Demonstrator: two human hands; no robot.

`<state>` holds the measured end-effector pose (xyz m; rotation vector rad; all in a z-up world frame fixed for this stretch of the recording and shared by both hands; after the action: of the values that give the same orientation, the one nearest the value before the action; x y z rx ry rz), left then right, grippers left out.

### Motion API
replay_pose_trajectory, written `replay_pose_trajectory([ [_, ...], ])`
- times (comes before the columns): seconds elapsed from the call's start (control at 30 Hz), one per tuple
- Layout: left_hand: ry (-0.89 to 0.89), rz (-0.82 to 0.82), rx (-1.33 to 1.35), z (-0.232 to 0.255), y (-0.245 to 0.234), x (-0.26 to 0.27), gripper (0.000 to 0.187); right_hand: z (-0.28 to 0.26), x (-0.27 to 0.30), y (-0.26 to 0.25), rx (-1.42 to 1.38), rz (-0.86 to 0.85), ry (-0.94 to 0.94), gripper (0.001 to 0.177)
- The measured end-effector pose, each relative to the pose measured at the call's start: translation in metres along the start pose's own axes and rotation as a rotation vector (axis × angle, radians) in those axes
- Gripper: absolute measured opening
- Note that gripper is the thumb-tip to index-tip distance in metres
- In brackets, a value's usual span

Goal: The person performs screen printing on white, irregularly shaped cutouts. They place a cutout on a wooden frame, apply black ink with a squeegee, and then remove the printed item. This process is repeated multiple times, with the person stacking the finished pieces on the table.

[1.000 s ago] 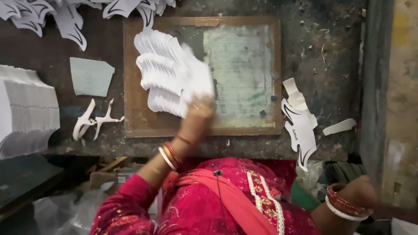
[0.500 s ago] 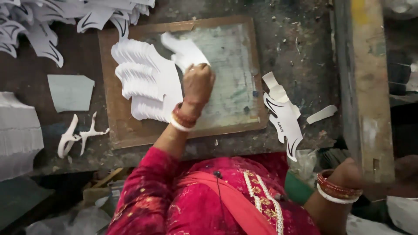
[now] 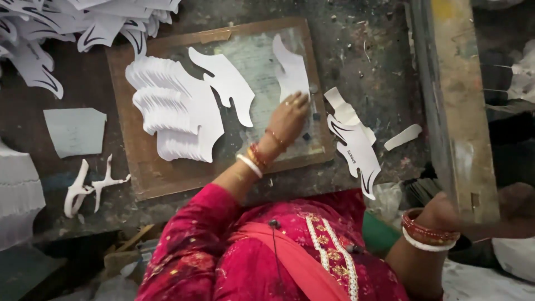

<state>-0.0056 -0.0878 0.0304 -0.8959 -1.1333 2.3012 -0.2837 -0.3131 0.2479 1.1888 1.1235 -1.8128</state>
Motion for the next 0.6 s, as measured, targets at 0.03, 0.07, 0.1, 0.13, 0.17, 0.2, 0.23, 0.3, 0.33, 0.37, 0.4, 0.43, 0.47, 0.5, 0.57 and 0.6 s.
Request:
replay_pose_trajectory([
  [0.03, 0.050, -0.084, -0.064, 0.012, 0.007, 0.009, 0.037, 0.004, 0.001, 0.003, -0.025, 0.010, 0.031, 0.040],
  [0.07, 0.049, -0.087, -0.064, 0.026, -0.005, 0.016, 0.037, 0.004, 0.002, 0.005, -0.025, 0.007, 0.032, 0.040],
  [0.1, 0.072, -0.091, -0.071, 0.039, -0.017, 0.023, 0.041, 0.006, 0.002, 0.008, -0.051, 0.020, 0.064, 0.038],
  [0.13, 0.096, -0.095, -0.077, 0.053, -0.029, 0.031, 0.045, 0.008, 0.002, 0.010, -0.076, 0.033, 0.097, 0.037],
  [0.17, 0.093, -0.098, -0.076, 0.052, -0.028, 0.030, 0.045, 0.006, 0.004, 0.011, -0.077, 0.029, 0.097, 0.037],
  [0.2, 0.040, -0.077, 0.001, 0.046, -0.028, 0.030, 0.041, 0.007, 0.006, 0.010, -0.104, 0.038, 0.127, 0.035],
  [0.23, -0.011, -0.052, 0.078, 0.040, -0.029, 0.028, 0.036, 0.008, 0.007, 0.011, -0.129, 0.052, 0.156, 0.033],
  [0.3, -0.010, -0.058, 0.089, 0.041, -0.035, 0.027, 0.037, 0.005, 0.007, 0.011, -0.154, 0.068, 0.185, 0.031],
  [0.33, -0.009, -0.066, 0.099, 0.042, -0.037, 0.026, 0.038, 0.006, 0.008, 0.012, -0.178, 0.084, 0.215, 0.030],
  [0.37, -0.006, -0.068, 0.100, 0.037, -0.029, 0.029, 0.038, 0.004, 0.008, 0.011, -0.176, 0.084, 0.217, 0.030],
  [0.4, 0.009, -0.056, 0.094, 0.034, -0.022, 0.031, 0.038, 0.004, 0.009, 0.009, -0.198, 0.097, 0.248, 0.028],
  [0.43, 0.026, -0.044, 0.090, 0.032, -0.014, 0.034, 0.038, 0.006, 0.010, 0.007, -0.218, 0.110, 0.279, 0.027],
  [0.47, 0.030, -0.046, 0.093, 0.045, -0.027, 0.033, 0.038, 0.001, 0.008, 0.004, -0.213, 0.111, 0.280, 0.027],
  [0.5, 0.043, -0.179, 0.102, 0.058, -0.029, 0.031, 0.034, 0.003, 0.007, 0.006, -0.308, 0.115, 0.349, 0.026],
  [0.57, 0.059, -0.311, 0.112, 0.078, -0.030, 0.049, 0.031, 0.002, 0.020, 0.010, -0.402, 0.119, 0.416, 0.025],
  [0.6, 0.139, -0.293, 0.279, 0.093, -0.031, 0.067, 0.035, 0.008, 0.038, 0.027, -0.628, 0.020, 0.551, 0.026],
])
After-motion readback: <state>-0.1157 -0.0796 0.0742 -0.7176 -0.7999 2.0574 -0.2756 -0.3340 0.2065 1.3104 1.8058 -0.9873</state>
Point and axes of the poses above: each hand's wrist, its own x-axis away from the middle knuckle, its own y-axis out of the palm, z = x × y, the point moved 9 cm from there along -x, towards the middle knuckle, and after that the axes turned 1 degree about x, right-handed, at the moved point
